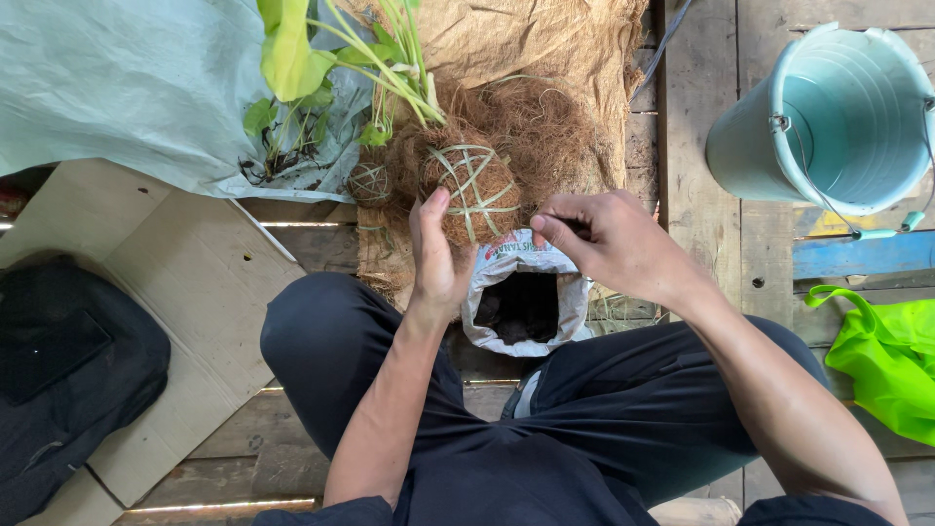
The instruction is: The person wraps a plant's root ball with coconut coir and secures it by weaving a green string around the base. The person sits on a wooden floor and uses both hands to adjust the coir and tie the string into a net pattern.
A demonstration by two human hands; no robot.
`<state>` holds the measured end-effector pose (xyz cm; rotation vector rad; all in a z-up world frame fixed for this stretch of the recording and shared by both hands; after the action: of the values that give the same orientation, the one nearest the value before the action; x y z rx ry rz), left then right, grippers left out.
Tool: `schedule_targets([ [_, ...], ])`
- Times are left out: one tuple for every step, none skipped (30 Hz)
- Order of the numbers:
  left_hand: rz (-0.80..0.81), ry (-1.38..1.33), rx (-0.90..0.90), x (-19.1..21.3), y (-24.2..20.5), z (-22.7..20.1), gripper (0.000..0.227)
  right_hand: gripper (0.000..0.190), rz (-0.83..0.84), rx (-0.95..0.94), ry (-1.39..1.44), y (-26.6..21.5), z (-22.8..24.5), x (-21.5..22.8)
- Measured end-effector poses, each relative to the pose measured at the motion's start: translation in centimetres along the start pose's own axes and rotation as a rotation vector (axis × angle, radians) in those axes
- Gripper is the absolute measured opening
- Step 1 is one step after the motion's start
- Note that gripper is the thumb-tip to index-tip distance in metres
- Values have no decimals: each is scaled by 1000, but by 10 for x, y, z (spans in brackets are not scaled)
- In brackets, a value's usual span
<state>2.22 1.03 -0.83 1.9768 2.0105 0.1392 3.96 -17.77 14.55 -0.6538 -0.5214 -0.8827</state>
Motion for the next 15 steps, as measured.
schedule_targets([
  [-61,-404,258,-2,1,13,49,26,-1,-2,-4,0,0,0],
  [-114,-811,516,-7,-1,22,50,26,-1,-3,-8,0,0,0],
  [-38,-417,267,-4,1,14,46,26,-7,-6,-2,0,-1,0],
  [44,-26,18,-5,1,2,43,26,-13,-8,3,0,-1,0],
  [132,360,-230,-9,1,-8,40,26,-20,-11,8,1,-1,1],
  [61,-11,0,-7,4,-4,44,26,-27,-19,6,1,-1,1],
  [-4,-385,234,-10,6,1,47,26,-33,-29,5,1,-1,1],
  [-65,-762,468,-15,6,5,51,26,-39,-38,3,0,-2,2],
  [-34,-724,424,-16,8,-1,52,26,-39,-53,27,0,-2,2],
  [-4,-686,380,-16,9,-7,53,26,-38,-67,50,0,-2,2],
  [25,-646,336,-16,11,-12,54,26,-38,-80,73,-1,-2,3],
  [34,-586,278,-17,13,-17,59,26,-41,-87,68,-1,-2,3],
  [42,-525,217,-18,17,-21,63,26,-46,-91,62,0,-1,4],
  [51,-464,156,-18,19,-26,68,26,-51,-96,55,1,0,4],
  [64,-427,138,-18,21,-29,71,28,-53,-100,45,0,0,5],
])
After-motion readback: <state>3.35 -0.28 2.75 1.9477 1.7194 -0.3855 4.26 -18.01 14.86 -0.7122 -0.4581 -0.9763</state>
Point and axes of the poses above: each hand's wrist, its own y-axis towards the middle knuckle, its own x-axis out of the back of the hand, z = x × y, the point moved 3 cm from there along y, towards the middle knuckle, and after that the axes turned 8 degrees about z, right-handed, at the moved point
